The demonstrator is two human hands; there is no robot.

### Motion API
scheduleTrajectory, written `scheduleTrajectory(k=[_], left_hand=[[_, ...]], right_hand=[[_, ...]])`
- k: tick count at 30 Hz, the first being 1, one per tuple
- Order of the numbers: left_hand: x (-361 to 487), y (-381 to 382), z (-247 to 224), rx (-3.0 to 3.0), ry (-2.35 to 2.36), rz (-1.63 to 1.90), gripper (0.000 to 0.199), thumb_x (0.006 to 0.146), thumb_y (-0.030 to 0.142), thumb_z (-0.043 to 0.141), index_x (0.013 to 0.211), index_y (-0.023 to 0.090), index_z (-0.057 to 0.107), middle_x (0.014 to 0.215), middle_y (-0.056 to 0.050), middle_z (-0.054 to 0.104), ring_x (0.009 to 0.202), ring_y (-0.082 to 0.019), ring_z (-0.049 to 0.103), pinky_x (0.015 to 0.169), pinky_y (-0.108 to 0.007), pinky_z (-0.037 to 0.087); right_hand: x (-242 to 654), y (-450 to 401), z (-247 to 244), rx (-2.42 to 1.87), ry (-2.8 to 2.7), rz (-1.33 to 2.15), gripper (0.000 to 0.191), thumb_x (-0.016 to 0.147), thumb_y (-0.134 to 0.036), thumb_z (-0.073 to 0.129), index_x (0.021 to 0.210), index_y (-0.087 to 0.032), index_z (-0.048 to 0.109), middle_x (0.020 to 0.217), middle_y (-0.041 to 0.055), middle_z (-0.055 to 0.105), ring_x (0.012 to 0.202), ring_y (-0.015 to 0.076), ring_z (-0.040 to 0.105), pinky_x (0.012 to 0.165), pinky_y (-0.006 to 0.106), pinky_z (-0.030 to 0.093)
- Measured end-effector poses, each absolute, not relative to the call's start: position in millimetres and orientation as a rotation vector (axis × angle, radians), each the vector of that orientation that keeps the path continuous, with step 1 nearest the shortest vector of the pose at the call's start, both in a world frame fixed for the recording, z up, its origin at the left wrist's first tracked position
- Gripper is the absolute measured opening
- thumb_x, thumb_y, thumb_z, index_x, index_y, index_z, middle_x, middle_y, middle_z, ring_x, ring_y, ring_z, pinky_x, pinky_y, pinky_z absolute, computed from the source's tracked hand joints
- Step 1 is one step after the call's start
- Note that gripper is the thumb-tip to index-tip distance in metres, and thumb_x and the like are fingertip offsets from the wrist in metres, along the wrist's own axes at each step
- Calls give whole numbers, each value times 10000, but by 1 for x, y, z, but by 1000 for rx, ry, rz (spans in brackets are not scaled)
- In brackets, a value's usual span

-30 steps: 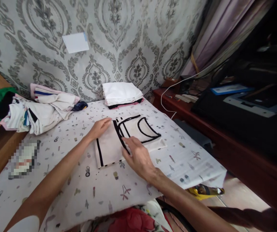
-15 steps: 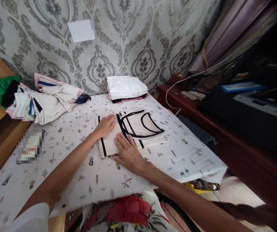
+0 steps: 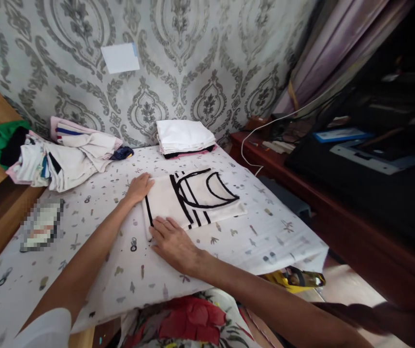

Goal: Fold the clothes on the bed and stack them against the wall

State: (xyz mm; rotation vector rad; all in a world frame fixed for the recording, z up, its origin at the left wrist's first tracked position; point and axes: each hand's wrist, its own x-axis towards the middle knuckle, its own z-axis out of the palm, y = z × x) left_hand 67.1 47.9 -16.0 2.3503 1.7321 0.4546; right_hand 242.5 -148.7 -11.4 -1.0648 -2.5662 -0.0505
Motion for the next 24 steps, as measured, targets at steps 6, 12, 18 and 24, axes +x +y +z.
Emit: scheduleTrajectory(k=[6,12,18,24], left_hand=[[54,49,3,1976,1905,591,217,752,387,641,851,194,632,843,-74,689,946,-299,646,814,-360,478],[58,52,31,1611,1802,580,239,618,282,723,623,201,499,497,44,510,538,-170,556,502,-240,379],[92,57,71,1408,1401,906,372,590,243,750,938,207,624,580,73,564,486,-107,542,480,-195,426],[182,83,95,1241,1093,883,179,640,145,783,785,131,680,626,-18,669,517,-111,621,511,-196,519]], right_hand=[[235,-148,2,-1230,-2577,-176,169,935,-83,512,946,-129,674,959,115,686,931,267,596,784,425,498],[240,-144,10,-1317,-2483,34,166,912,-72,523,952,-151,663,921,105,700,914,247,613,742,366,487],[279,-146,17,-1262,-1683,672,186,867,-116,508,977,-204,630,853,19,695,742,162,628,685,275,485],[340,-145,13,-977,-941,1083,128,744,-282,672,809,-221,579,716,-36,653,640,133,609,640,262,524]])
